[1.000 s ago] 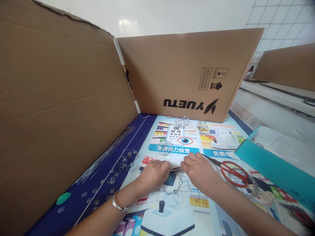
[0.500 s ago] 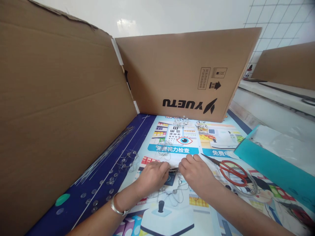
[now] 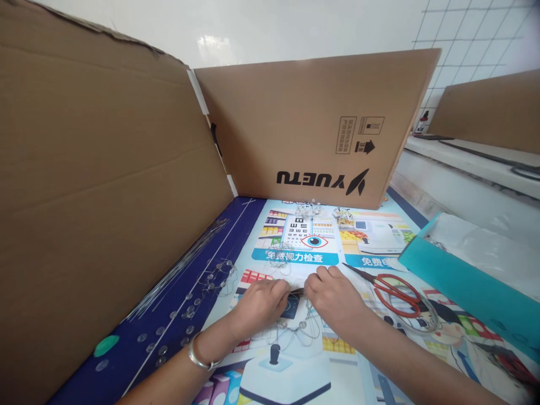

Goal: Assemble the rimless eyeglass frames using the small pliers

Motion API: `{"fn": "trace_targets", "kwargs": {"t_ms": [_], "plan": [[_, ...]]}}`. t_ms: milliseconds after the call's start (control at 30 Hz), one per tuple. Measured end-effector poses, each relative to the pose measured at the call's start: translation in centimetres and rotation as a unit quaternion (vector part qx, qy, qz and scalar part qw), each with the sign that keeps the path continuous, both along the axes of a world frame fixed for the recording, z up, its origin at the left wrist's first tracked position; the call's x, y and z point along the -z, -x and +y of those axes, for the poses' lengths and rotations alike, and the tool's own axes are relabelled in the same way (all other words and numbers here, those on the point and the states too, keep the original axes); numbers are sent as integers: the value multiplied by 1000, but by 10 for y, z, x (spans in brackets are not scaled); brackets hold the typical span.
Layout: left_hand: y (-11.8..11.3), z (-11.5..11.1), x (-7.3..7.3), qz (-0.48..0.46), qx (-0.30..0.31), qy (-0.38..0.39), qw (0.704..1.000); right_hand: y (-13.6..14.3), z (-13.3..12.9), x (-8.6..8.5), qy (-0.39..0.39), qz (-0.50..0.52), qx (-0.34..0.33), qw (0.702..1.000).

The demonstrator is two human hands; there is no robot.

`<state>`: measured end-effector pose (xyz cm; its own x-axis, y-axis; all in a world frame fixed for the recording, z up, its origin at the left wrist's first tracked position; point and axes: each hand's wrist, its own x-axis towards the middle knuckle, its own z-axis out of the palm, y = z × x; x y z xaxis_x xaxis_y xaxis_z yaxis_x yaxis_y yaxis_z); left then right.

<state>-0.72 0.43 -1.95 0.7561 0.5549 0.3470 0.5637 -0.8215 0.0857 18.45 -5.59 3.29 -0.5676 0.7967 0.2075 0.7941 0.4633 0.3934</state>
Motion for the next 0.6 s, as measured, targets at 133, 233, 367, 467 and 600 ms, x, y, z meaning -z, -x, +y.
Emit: {"fn": "trace_targets", "kwargs": {"t_ms": [133, 233, 367, 467, 600], "plan": [[1, 0, -3, -4, 9, 22, 1000, -1, 1, 3, 4, 6, 7, 1000], [2, 1, -9, 0, 8, 47, 999, -2, 1, 4, 9, 10, 15, 1000], [5, 4, -15, 3, -3, 72, 997, -3, 1, 3, 15, 14, 16, 1000], [7, 5, -16, -6, 2, 85, 996, -4, 1, 3, 18, 21, 19, 999], [7, 5, -15, -30, 3, 109, 994, -7, 2, 4, 22, 30, 27, 999]]}}
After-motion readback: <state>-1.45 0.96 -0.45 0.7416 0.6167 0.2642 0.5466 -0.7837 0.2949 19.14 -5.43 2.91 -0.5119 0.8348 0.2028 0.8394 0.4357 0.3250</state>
